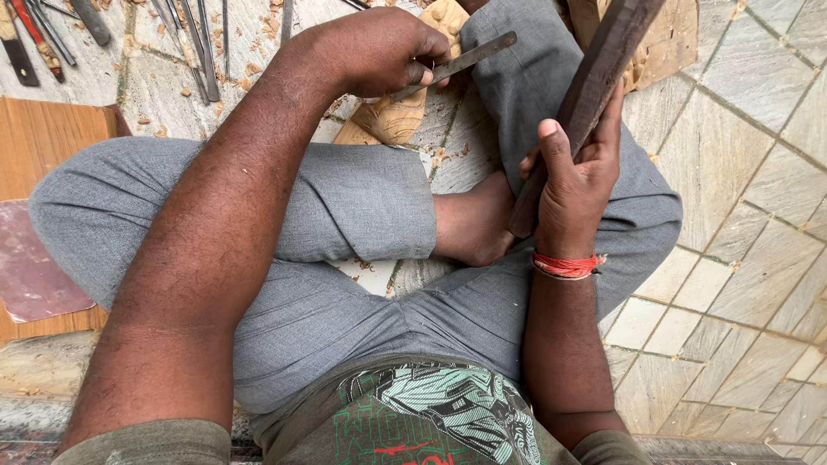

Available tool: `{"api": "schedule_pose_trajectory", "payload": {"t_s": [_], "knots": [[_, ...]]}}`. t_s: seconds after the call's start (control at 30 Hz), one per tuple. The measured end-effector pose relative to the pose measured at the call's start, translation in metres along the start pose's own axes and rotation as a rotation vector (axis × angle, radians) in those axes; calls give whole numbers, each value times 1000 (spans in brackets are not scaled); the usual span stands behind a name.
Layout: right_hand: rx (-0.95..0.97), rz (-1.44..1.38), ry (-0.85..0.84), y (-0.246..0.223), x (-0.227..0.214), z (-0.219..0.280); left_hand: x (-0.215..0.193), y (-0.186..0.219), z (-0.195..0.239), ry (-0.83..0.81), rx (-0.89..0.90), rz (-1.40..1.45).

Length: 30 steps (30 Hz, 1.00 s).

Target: The person sits cross-legged on the floor and carves a small wooden object using a chisel and a wooden mallet. They repeatedly strike the chisel to shape the wood, occasionally adjusting the object's position.

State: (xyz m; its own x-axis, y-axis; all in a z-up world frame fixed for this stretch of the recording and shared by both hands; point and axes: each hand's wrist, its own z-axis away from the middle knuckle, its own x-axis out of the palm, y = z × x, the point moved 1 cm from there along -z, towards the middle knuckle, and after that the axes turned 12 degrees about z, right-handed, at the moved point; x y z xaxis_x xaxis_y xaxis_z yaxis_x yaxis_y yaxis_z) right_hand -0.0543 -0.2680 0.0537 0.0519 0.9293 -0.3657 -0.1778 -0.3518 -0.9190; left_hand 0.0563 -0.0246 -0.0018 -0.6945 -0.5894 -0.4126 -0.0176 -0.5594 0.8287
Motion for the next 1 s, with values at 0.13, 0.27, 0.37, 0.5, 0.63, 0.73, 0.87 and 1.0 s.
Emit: {"api": "schedule_pose_trajectory", "payload": {"t_s": [0.13,0.27,0.37,0.5,0.63,0.73,0.87,1.0], "knots": [[-8,521,-249,-8,-3,-7,0,2,3,-4,-46,-1],[93,189,-192,-16,1,-2,-3,-1,7,1,-54,25],[55,74,-78,-18,6,1,-2,-2,5,2,-53,27],[49,304,-221,-19,2,-2,-3,-1,4,12,-57,8],[74,223,-188,-12,2,-1,-4,-11,9,39,-30,26],[18,57,-79,-10,3,2,-2,-14,11,60,6,29],[-27,307,-166,-16,0,-4,-3,-8,15,95,74,-2],[51,302,-231,-16,0,-4,-10,-14,29,86,-60,71]]}}
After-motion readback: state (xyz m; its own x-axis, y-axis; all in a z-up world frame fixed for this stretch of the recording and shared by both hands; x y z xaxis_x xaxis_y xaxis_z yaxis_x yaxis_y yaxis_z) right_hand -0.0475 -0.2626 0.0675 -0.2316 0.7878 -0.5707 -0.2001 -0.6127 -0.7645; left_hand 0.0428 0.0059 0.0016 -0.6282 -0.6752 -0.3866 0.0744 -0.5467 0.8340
